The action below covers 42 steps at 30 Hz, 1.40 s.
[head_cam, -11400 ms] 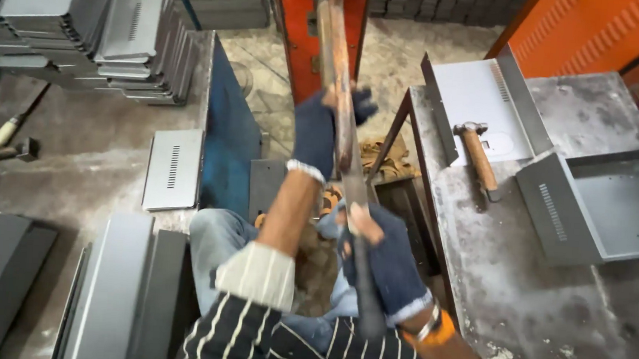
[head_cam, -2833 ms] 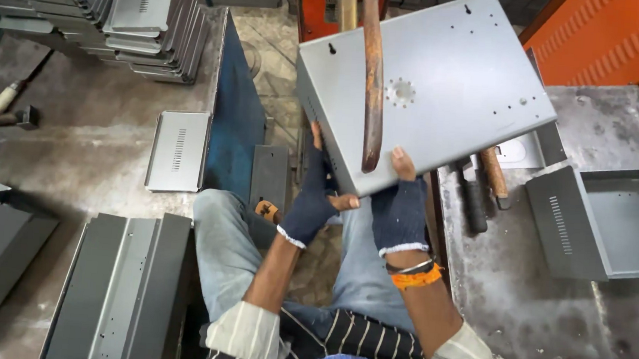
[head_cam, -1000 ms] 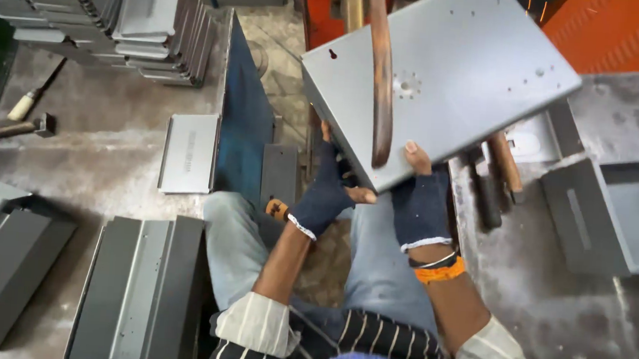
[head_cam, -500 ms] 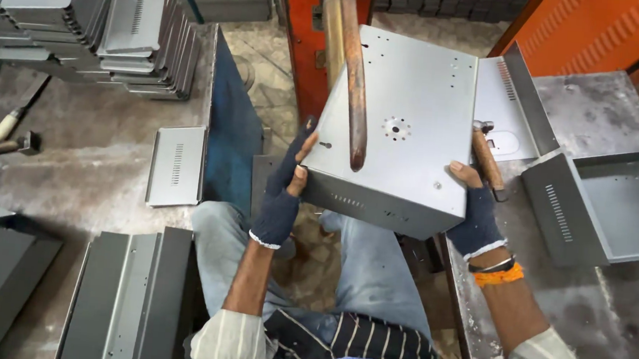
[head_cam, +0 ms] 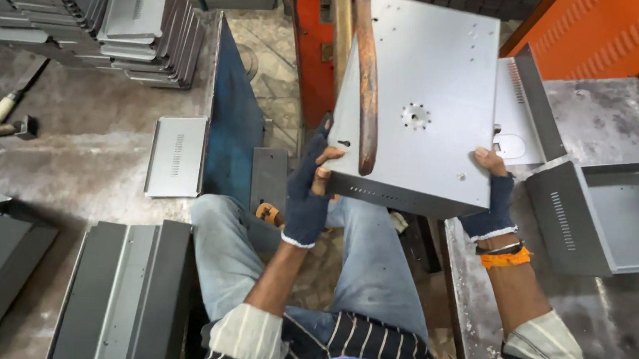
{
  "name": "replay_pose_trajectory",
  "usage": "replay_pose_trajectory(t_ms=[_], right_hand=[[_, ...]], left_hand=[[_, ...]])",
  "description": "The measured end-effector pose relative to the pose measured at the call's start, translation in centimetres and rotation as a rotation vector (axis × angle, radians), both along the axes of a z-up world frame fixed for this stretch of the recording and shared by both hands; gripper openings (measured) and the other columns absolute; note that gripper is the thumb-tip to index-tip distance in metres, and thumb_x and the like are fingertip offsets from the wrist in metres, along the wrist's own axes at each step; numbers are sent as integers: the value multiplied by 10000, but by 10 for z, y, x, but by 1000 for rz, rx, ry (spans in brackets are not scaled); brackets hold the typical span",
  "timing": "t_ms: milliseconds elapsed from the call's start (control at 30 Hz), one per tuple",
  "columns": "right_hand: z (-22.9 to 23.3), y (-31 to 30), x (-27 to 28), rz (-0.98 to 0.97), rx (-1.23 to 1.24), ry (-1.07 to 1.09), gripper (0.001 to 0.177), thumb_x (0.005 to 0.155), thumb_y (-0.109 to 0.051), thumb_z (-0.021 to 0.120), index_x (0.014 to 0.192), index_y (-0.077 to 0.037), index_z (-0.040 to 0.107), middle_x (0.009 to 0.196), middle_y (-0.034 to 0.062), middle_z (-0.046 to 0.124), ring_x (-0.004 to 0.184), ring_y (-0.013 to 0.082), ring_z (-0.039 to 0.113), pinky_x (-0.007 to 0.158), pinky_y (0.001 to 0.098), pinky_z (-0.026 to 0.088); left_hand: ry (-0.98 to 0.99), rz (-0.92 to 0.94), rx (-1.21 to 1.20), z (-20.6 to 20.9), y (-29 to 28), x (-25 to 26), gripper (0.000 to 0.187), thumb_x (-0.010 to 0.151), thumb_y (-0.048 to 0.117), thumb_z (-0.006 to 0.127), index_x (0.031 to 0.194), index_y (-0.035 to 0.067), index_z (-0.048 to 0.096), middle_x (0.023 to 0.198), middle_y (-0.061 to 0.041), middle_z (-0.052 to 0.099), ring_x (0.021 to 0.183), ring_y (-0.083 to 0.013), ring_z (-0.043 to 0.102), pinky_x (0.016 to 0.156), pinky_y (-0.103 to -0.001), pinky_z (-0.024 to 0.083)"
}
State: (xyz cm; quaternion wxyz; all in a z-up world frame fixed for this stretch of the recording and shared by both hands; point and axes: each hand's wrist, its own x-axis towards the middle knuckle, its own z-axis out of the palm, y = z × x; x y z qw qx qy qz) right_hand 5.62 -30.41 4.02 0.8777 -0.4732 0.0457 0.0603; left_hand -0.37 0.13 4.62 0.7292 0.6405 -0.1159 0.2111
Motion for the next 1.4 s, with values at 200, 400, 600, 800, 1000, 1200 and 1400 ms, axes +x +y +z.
replay_pose_trajectory(t_ms=[200, 400, 600, 800, 1000, 1200, 1400], right_hand=[[-12, -2, 6, -69, 33, -43, 559, 854, -282, 643, 1323, 17, 591, 1170, 144, 687, 1029, 262, 709, 898, 376, 596], [-47, -22, 12, -53, 102, -48, 517, 911, -256, 669, 1334, 23, 567, 1185, 125, 663, 1051, 249, 680, 925, 364, 587], [-69, -37, 31, 18, 107, -77, 535, 919, -273, 674, 1336, 41, 555, 1188, 147, 661, 1049, 270, 681, 924, 378, 587], [-47, -37, 37, 75, 53, -70, 613, 876, -315, 665, 1356, 52, 562, 1209, 180, 680, 1057, 289, 700, 927, 386, 592], [13, -19, 33, 72, -26, -77, 629, 855, -327, 657, 1342, 61, 569, 1203, 192, 689, 1054, 299, 708, 931, 395, 594], [28, -18, 42, 142, -41, -21, 626, 893, -347, 645, 1372, 49, 575, 1192, 175, 693, 1023, 273, 703, 893, 363, 582], [46, -18, 45, 176, -61, -6, 724, 856, -365, 642, 1434, 58, 541, 1242, 196, 682, 1043, 278, 709, 907, 358, 584]], left_hand=[[-137, 88, -29, 1, -12, 3, 538, 1138, 476, 476, 1233, -16, 672, 1604, -139, 501, 1434, -228, 520, 1203, -371, 391], [22, 124, -98, -12, -17, -5, 482, 1127, 420, 496, 1217, -15, 684, 1243, -84, 694, 1099, -162, 608, 1011, -333, 467], [37, 184, -120, -28, -21, -5, 434, 1116, 373, 502, 1180, -14, 688, 1137, -51, 714, 1045, -132, 623, 958, -301, 489], [29, 175, -177, -12, -28, -7, 424, 1123, 365, 530, 1243, -2, 703, 1196, -74, 695, 1076, -161, 603, 947, -306, 473], [-93, 160, 123, 10, -32, -16, 343, 1032, 110, 614, 1359, 7, 618, 1480, -138, 590, 1387, -187, 540, 1076, -292, 450], [145, 177, 136, 1, -34, -17, 432, 917, -88, 735, 1326, 27, 659, 1343, -139, 677, 1078, -182, 573, 824, -271, 549], [-9, 52, -138, -35, -45, -12, 411, 991, -88, 650, 1387, 22, 629, 1394, -112, 638, 1043, -105, 645, 882, -312, 665]])
